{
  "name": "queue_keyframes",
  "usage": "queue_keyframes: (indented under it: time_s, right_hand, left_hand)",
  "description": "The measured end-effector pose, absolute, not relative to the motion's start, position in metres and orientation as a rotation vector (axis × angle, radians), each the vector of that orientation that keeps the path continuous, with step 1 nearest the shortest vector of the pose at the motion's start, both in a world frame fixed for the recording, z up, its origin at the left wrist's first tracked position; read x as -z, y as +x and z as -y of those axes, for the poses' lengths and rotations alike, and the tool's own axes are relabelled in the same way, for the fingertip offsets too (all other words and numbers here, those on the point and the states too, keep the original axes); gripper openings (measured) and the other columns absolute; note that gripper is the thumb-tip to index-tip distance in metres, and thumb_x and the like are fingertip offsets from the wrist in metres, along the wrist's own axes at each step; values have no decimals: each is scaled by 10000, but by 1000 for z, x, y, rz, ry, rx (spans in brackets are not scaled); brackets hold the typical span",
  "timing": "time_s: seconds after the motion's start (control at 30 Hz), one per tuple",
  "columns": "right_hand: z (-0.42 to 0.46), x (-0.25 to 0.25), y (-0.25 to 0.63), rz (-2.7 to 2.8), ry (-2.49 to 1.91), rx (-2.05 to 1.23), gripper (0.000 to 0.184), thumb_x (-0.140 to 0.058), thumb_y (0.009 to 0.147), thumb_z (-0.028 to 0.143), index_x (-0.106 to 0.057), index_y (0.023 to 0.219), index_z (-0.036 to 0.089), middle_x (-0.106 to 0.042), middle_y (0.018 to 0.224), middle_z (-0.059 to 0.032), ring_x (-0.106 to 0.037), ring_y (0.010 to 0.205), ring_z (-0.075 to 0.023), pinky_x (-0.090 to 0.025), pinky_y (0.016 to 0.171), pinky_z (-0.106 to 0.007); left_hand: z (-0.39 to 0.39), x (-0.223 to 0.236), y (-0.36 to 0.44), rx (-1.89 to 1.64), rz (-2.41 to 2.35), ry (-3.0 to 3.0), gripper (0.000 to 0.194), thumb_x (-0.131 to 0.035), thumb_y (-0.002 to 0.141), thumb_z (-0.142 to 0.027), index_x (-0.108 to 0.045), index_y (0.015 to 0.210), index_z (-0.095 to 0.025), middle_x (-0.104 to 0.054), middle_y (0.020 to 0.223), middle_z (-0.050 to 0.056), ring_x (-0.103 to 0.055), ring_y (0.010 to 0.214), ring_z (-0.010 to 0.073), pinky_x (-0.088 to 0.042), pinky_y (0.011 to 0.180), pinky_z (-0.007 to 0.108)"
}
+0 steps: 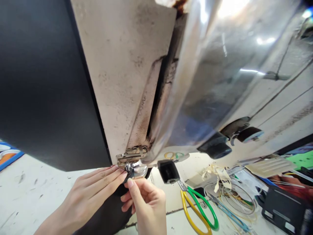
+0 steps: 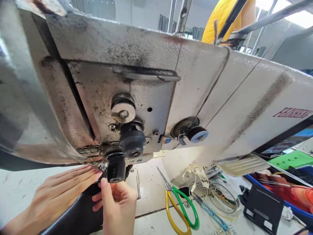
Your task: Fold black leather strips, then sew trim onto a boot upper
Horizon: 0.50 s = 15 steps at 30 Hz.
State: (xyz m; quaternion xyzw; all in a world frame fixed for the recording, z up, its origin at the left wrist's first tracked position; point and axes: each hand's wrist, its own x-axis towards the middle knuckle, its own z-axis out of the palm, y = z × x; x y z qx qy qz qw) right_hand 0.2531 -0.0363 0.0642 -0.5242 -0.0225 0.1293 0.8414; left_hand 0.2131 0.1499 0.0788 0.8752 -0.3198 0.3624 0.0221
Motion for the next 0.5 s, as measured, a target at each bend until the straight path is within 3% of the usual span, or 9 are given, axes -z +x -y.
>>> queue_keyframes:
  time_s: [0.07,0.27,0.5]
  right_hand:
    - [38,-63,253,56,-1129,-276,478,-876,676,592,-739,654,134,-697,538,-60,-570,388,-68,-374,414,-120]
    - [44,-57,250,57,-1155,-273,471,-848,703,604,-753,678,143,-693,539,-62,-568,379,-70,-315,415,-128]
    - [52,-48,248,199,-1266,-99,336,-760,833,504,-769,720,187,-689,603,-35,-570,445,-92,-409,461,-186]
  left_hand:
    - [-150,-76,213,-1110,985,2744,481,-451,1017,-165,-447,1498,-148,-669,1370,70,-575,1338,179,-437,1168,320]
    - [-134,-73,214,-1162,745,2691,387,-434,1042,-203,-518,1420,-221,-714,1303,19,-636,1262,141,-466,1137,277]
    - [-109,-105,206,-1178,698,2902,255,-367,1033,-221,-577,1168,-165,-799,1053,73,-780,931,199,-657,799,295]
